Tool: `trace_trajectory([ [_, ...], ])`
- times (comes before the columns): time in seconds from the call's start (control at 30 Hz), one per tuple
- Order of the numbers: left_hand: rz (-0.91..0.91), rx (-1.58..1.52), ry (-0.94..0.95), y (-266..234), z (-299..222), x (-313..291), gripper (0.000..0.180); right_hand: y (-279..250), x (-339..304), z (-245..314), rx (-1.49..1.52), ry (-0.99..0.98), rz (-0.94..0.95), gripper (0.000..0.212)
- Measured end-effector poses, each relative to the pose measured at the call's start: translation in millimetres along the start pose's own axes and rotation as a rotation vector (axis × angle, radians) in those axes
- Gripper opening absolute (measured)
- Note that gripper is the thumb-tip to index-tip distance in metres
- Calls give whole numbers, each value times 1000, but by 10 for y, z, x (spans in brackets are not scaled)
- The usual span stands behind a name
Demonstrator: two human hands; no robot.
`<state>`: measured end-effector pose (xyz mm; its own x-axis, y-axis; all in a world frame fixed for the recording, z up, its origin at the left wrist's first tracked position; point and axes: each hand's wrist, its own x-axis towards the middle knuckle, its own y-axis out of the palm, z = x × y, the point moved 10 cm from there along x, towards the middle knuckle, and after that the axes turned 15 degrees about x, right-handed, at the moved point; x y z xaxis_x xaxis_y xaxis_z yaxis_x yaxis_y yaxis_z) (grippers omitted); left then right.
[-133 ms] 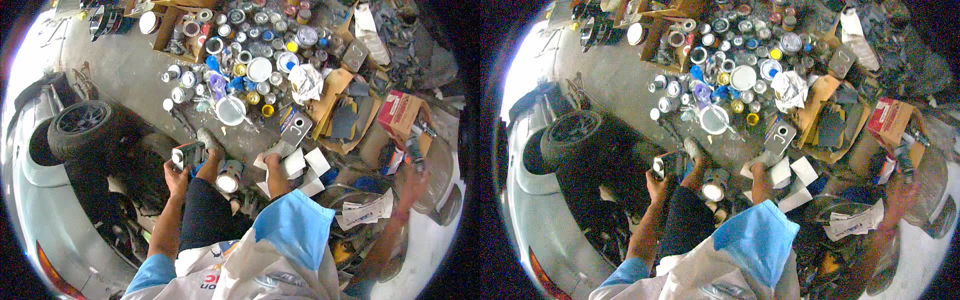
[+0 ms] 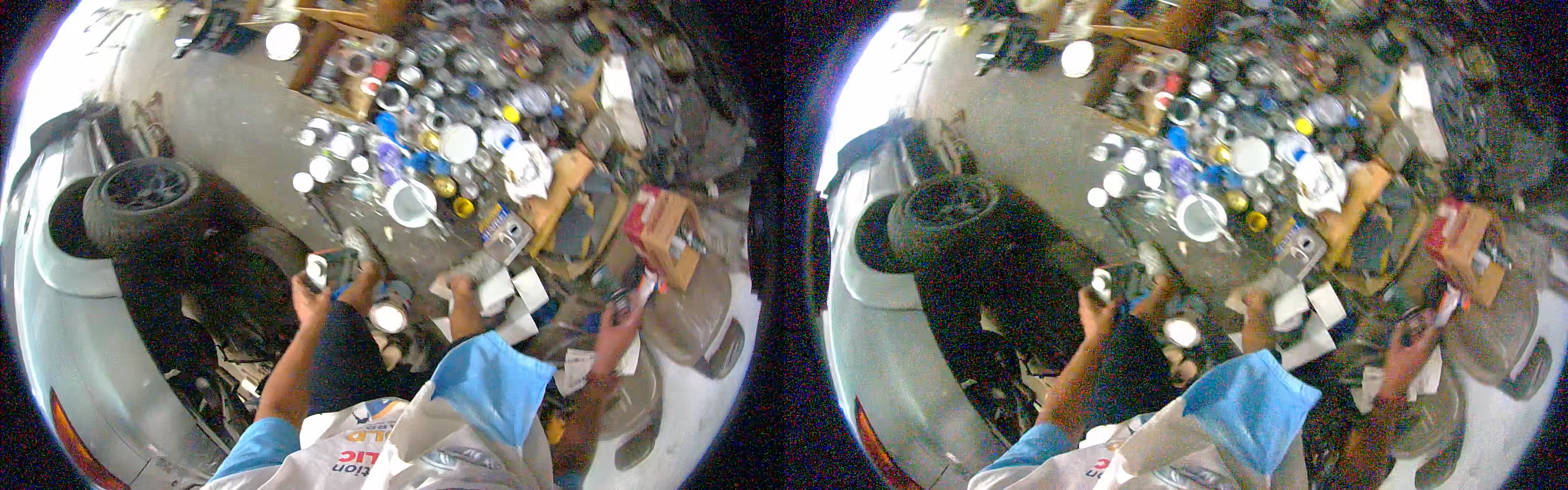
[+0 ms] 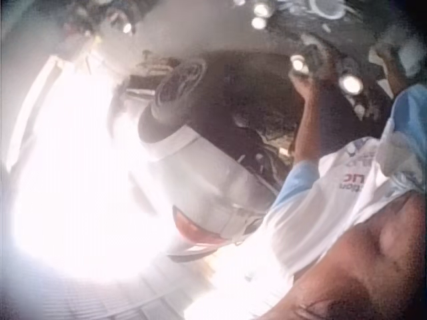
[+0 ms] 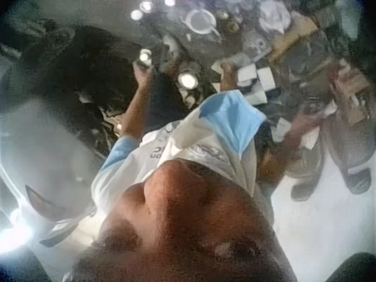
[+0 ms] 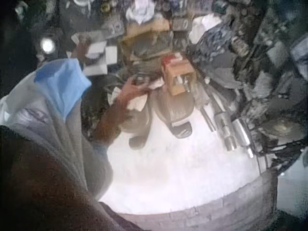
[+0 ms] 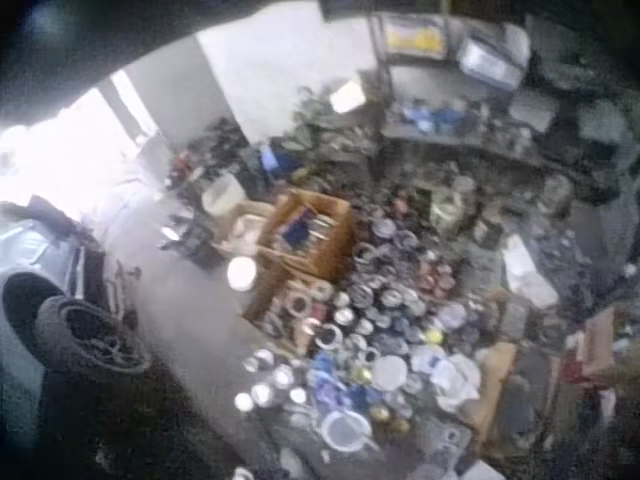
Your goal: The person sits on the floor and uses a metal rod to open and stir contents in several small paint cans. They then pour paint from one can into another and continue stirring the mixture.
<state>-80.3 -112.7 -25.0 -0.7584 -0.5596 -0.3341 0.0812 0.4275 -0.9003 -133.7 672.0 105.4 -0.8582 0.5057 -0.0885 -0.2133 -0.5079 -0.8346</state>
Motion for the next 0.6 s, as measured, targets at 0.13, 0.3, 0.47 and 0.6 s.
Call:
trace_trajectory([
  [0.13,27,20,-144,-364,485,253,68,1302,-1222,1170,5,36,306,62],
  [0.3,41,43,-286,-824,970,670,66,2617,-2394,2242,329,189,440,54],
  [0.47,127,43,-407,-766,1341,881,70,3368,-2867,3095,325,80,597,57],
  [0.6,146,7,-412,-589,1385,997,74,3454,-2915,3593,340,-22,583,57],
])
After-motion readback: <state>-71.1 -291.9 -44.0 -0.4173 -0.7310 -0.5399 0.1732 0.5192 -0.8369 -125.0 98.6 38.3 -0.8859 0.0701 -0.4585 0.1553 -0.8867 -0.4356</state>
